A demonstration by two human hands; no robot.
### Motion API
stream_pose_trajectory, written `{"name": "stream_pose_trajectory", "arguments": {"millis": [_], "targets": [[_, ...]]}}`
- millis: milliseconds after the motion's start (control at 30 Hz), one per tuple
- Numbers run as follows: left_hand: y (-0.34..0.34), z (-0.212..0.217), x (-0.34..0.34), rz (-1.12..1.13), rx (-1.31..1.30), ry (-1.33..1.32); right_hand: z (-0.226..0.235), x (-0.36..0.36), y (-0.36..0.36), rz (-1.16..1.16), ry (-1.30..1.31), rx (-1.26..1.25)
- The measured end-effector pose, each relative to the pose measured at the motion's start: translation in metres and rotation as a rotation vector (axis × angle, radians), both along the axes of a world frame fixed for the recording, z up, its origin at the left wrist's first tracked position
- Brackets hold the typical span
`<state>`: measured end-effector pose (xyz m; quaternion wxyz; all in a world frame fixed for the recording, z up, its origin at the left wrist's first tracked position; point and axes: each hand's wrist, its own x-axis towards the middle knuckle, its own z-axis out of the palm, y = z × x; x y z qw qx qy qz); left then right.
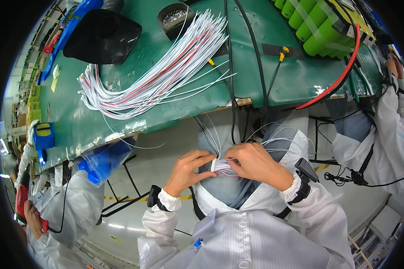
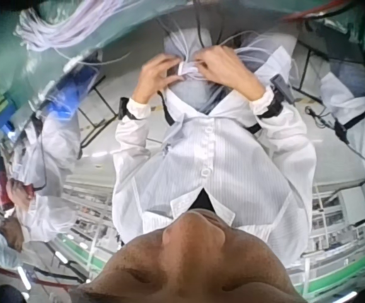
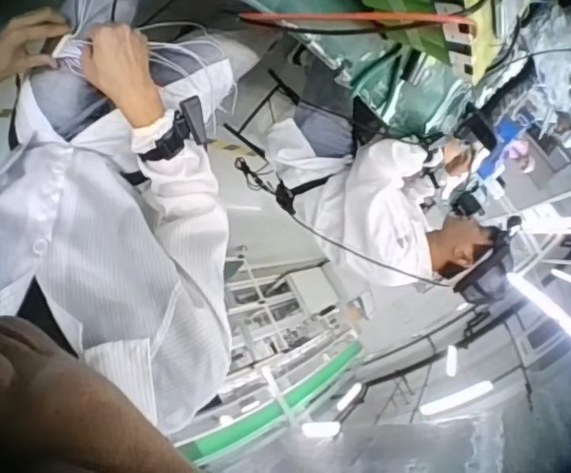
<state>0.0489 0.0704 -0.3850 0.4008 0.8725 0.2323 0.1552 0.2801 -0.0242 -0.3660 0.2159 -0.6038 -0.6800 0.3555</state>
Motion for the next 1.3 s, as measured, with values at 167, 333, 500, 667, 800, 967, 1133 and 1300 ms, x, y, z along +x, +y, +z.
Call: {"name": "stream_pose_trajectory", "arguments": {"millis": [167, 333, 500, 667, 800, 967, 1133, 1300], "targets": [[0.001, -0.001, 0.002, -0.004, 0.007, 0.015, -0.002, 0.0, -0.001, -0.002, 0.018, 0.057], [0.0, 0.0, 0.001, -0.023, 0.071, 0.06, 0.001, -0.001, -0.003, -0.018, 0.025, 0.065], [0.003, 0.0, 0.004, -0.03, 0.097, 0.046, 0.003, 0.001, -0.008, -0.099, 0.04, 0.087], [0.004, 0.001, 0.003, -0.037, 0.11, 0.077, 0.016, 0.022, -0.021, -0.138, 0.055, 0.063], [0.003, -0.002, 0.003, -0.028, 0.13, 0.062, 0.029, 0.042, -0.04, -0.174, 0.049, 0.084], [0.0, -0.002, 0.004, -0.019, 0.136, 0.062, 0.029, 0.061, -0.057, -0.329, 0.124, 0.034], [-0.001, -0.001, 0.004, -0.002, 0.149, 0.045, 0.036, 0.081, -0.065, -0.457, 0.123, -0.079], [0.001, 0.0, 0.004, -0.001, 0.142, 0.05, 0.038, 0.09, -0.073, -0.506, 0.146, -0.068]]}}
